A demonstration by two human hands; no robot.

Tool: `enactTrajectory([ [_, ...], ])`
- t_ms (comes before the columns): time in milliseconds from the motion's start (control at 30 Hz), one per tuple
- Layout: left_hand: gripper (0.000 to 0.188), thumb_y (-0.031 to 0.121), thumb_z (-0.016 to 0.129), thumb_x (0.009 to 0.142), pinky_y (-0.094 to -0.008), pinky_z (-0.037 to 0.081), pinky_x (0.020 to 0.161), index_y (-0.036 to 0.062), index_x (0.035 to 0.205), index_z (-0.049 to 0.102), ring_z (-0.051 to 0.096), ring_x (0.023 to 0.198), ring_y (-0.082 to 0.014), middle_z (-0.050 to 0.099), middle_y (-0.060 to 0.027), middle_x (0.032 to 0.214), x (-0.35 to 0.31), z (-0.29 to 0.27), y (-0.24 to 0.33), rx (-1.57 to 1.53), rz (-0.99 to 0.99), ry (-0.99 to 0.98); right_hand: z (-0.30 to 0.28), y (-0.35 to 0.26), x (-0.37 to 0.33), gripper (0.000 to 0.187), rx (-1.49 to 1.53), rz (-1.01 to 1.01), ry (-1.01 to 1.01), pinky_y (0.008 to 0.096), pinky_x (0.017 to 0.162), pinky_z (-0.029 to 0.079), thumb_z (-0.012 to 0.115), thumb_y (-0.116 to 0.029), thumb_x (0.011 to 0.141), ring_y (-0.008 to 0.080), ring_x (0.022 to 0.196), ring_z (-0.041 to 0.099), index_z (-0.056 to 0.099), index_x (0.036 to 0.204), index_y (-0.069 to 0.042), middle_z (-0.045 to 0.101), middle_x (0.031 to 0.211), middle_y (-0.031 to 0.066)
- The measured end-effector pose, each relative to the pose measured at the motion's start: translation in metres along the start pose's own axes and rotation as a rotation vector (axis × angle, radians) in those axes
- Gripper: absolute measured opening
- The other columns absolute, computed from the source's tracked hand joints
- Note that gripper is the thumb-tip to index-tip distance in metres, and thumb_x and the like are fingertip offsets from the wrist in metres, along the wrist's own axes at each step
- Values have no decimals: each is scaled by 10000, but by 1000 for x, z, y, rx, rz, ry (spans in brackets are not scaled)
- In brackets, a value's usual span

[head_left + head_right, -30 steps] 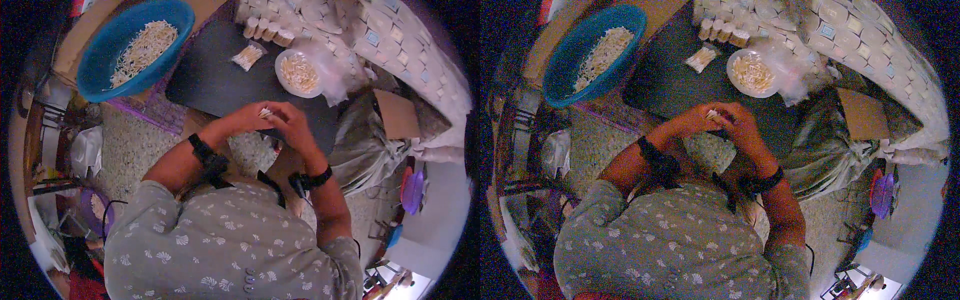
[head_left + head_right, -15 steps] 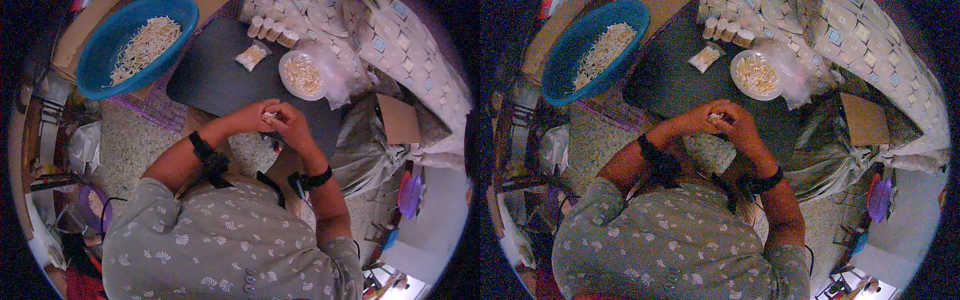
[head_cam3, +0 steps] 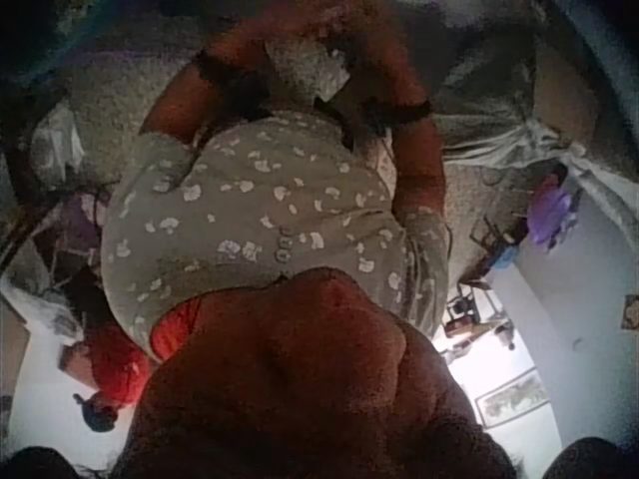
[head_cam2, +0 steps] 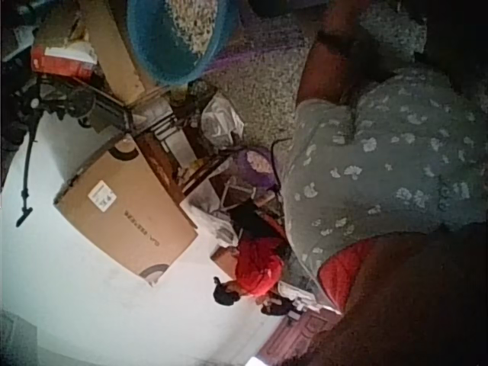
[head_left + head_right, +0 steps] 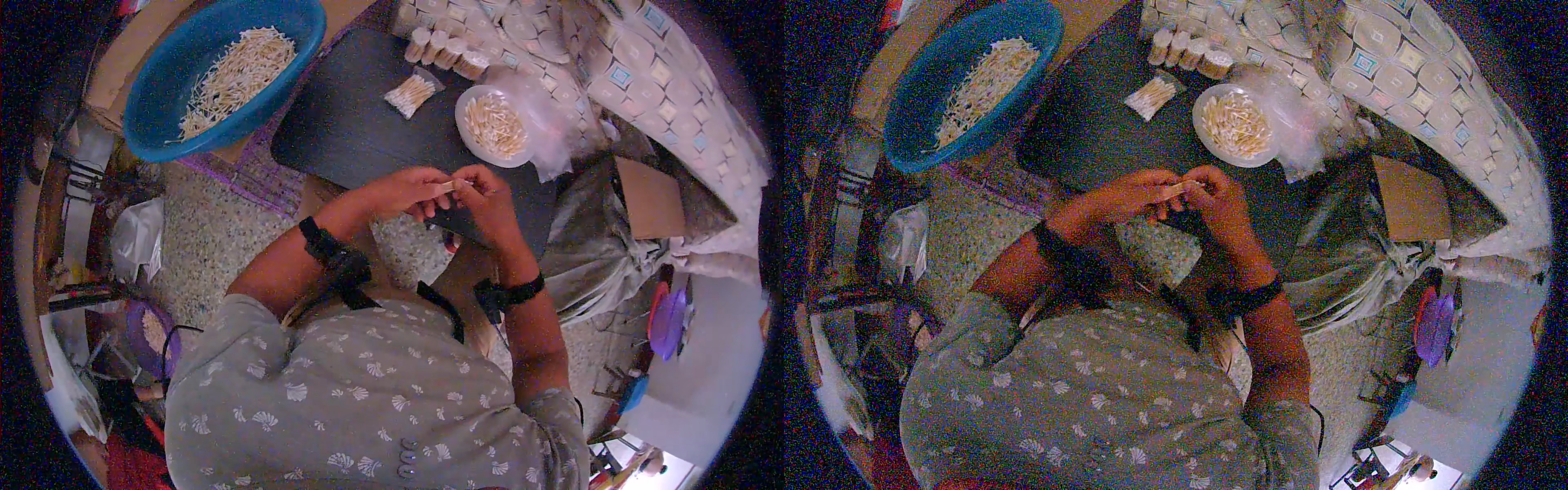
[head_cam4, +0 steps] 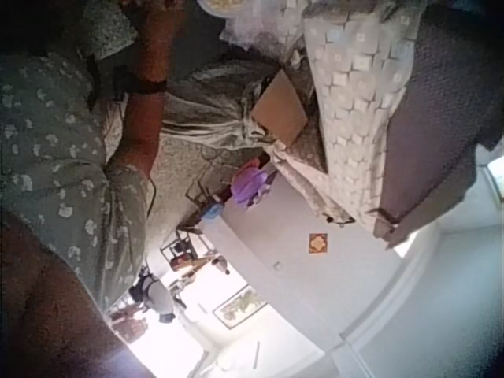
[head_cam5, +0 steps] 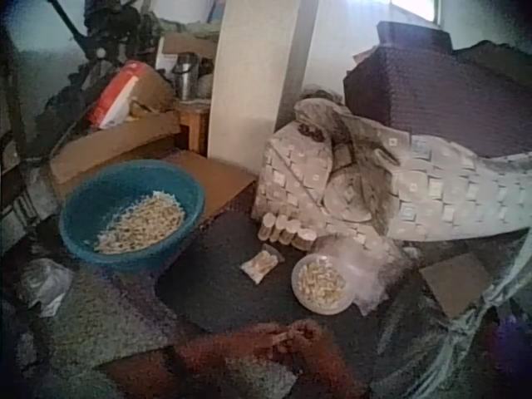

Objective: Packaging cotton swabs into small plastic bags.

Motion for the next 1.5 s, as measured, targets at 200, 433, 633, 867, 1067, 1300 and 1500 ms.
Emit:
enactTrajectory([
  [200, 235, 312, 464, 966, -244, 428, 538, 87, 997, 525, 474, 646, -87, 507, 13, 765, -9, 18, 21, 64, -125, 62, 3, 11, 1, 215, -141, -28, 73, 305, 738, 495, 623, -168, 855, 190, 819, 627, 609, 1023, -35, 658, 905, 98],
  [433, 228, 311, 459, 973, -233, 399, 531, 95, 999, 528, 446, 619, -77, 497, 25, 768, -6, 12, -14, -403, -1, 21, 10, -1, -10, 560, -186, -158, 76, 373, 935, 435, 630, -176, 845, 302, 1168, 504, 409, 1345, -54, 487, 1304, 185],
  [633, 211, 291, 473, 969, -194, 369, 498, 92, 1007, 532, 431, 615, -49, 507, 26, 778, -7, 17, -5, -468, -25, 22, 20, -7, -15, 644, -277, -230, -48, 371, 980, 406, 632, -169, 845, 296, 1195, 478, 320, 1395, -42, 421, 1367, 177],
  [867, 215, 276, 488, 964, -184, 324, 453, 70, 998, 538, 406, 580, -36, 493, 24, 748, -3, 9, -12, -553, -14, 18, 8, 2, -8, 475, 34, -38, 91, 329, 884, 463, 624, -146, 865, 212, 996, 579, 452, 1290, -25, 573, 1162, 119],
  [1067, 202, 259, 490, 956, -187, 325, 451, 65, 971, 542, 404, 568, -44, 494, 21, 751, -4, 10, -3, -273, -48, 6, -1, -3, -4, 327, 91, 109, -85, 279, 728, 509, 626, -152, 865, 144, 837, 613, 561, 1163, -35, 642, 962, 67],
  [1300, 300, 373, 503, 929, -224, 374, 476, 79, 923, 561, 446, 572, -66, 524, 27, 741, 3, -2, -10, 81, -124, 31, 0, 9, 1, 185, 114, 82, -113, 259, 615, 523, 615, -163, 879, 131, 698, 616, 609, 998, -21, 652, 879, 76],
  [1500, 396, 475, 514, 902, -245, 418, 496, 83, 924, 566, 493, 577, -85, 548, 20, 731, 7, 1, 0, 359, -141, 70, -3, 1, 0, 178, 151, 161, -142, 248, 671, 504, 645, -146, 841, 101, 754, 603, 611, 966, -24, 641, 870, 41],
])
Point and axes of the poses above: each hand's wrist, its own x-axis towards the middle knuckle, its own z-axis out of the palm, y = z × x, the point moved 1 cm from there along x, towards the middle knuckle
